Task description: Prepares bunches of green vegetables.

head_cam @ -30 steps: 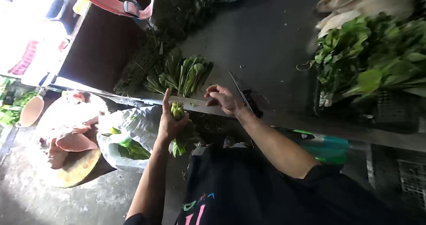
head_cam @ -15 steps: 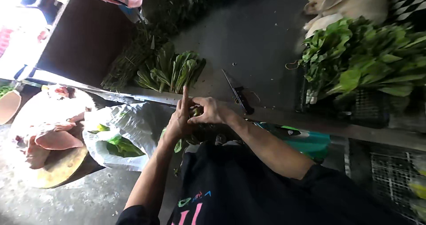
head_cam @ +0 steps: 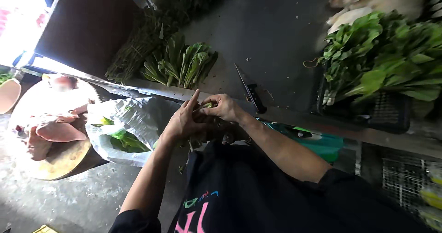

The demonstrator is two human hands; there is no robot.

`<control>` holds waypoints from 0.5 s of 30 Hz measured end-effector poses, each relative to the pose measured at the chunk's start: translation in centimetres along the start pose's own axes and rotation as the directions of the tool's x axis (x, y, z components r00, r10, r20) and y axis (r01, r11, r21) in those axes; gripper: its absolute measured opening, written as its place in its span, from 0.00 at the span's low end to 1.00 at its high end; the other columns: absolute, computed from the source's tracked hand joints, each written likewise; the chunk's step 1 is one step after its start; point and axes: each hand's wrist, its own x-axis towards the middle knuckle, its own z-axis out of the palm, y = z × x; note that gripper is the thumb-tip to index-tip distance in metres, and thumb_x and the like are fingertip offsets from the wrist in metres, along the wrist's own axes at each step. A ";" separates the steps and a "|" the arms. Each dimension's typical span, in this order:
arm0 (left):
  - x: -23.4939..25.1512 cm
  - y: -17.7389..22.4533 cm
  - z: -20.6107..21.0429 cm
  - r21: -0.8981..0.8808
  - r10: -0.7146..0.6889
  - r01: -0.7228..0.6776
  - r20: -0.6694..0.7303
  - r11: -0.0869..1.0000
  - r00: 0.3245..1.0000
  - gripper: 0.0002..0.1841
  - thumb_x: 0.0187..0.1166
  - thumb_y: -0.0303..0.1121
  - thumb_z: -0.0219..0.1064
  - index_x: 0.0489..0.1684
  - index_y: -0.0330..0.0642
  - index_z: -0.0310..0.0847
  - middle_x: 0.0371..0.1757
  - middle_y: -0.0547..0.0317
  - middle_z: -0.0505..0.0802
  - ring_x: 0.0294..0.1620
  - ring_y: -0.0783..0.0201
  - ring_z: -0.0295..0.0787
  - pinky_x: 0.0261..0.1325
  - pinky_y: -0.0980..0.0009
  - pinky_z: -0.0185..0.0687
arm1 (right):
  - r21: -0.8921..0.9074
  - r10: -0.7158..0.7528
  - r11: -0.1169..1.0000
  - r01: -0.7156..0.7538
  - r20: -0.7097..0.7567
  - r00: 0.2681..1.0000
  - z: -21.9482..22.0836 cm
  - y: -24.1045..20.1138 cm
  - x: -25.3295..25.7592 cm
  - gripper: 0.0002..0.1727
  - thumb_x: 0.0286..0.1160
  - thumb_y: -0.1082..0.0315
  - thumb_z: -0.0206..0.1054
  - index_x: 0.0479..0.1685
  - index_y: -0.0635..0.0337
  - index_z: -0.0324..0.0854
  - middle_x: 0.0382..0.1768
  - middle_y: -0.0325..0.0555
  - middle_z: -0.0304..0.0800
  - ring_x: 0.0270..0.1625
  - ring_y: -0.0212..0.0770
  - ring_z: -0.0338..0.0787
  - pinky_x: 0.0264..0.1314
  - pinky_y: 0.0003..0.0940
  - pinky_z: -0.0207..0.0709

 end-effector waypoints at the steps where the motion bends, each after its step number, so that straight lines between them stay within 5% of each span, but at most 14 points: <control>1: -0.3 0.2 -0.1 0.032 -0.053 0.052 0.023 0.998 0.998 0.68 0.50 0.63 0.86 0.97 0.70 0.37 0.75 0.56 0.83 0.67 0.54 0.86 0.66 0.43 0.83 | 0.053 0.049 0.997 -0.048 -0.009 0.999 0.0 -0.2 0.0 0.14 0.70 0.65 0.81 0.50 0.61 0.90 0.37 0.48 0.94 0.31 0.37 0.92 0.35 0.34 0.90; 4: -0.9 0.7 0.2 0.103 -0.185 0.177 0.075 0.979 0.980 0.65 0.48 0.64 0.86 0.95 0.71 0.46 0.61 0.48 0.91 0.57 0.46 0.91 0.58 0.35 0.84 | 0.114 0.134 0.985 -0.132 -0.005 0.991 0.0 -0.9 -0.3 0.14 0.71 0.67 0.80 0.52 0.62 0.88 0.38 0.51 0.93 0.28 0.40 0.91 0.29 0.34 0.89; 6: -1.1 0.8 0.7 0.092 -0.243 0.235 0.082 0.968 0.967 0.50 0.56 0.56 0.85 0.86 0.67 0.65 0.51 0.47 0.94 0.53 0.44 0.92 0.56 0.35 0.83 | 0.056 0.126 0.991 -0.126 0.000 0.992 0.2 -1.0 -0.4 0.13 0.71 0.67 0.80 0.51 0.62 0.89 0.38 0.50 0.93 0.28 0.40 0.91 0.30 0.35 0.89; 8: -0.9 0.5 1.3 0.047 -0.250 0.247 0.066 0.968 0.966 0.33 0.60 0.51 0.83 0.68 0.53 0.82 0.46 0.48 0.94 0.50 0.47 0.92 0.55 0.39 0.84 | -0.069 0.078 0.995 -0.076 0.026 0.997 0.2 -0.8 -0.3 0.14 0.71 0.63 0.81 0.51 0.58 0.89 0.40 0.48 0.93 0.30 0.39 0.92 0.33 0.37 0.90; 11: -0.9 -0.1 1.8 -0.044 -0.224 0.226 0.049 0.973 0.973 0.23 0.62 0.49 0.82 0.51 0.46 0.87 0.39 0.52 0.93 0.43 0.53 0.91 0.50 0.44 0.84 | -0.221 -0.048 0.973 0.065 0.081 0.996 0.0 -0.6 -0.3 0.22 0.62 0.56 0.85 0.54 0.53 0.89 0.43 0.44 0.94 0.42 0.37 0.93 0.48 0.43 0.88; 15: -1.5 0.6 1.9 -0.158 -0.189 0.188 0.006 0.969 0.982 0.22 0.63 0.49 0.80 0.50 0.46 0.87 0.37 0.56 0.92 0.40 0.59 0.90 0.47 0.50 0.84 | -0.125 -0.075 0.988 0.092 0.133 0.988 0.0 -0.6 -0.7 0.36 0.57 0.62 0.88 0.70 0.51 0.78 0.51 0.47 0.93 0.49 0.39 0.94 0.56 0.43 0.90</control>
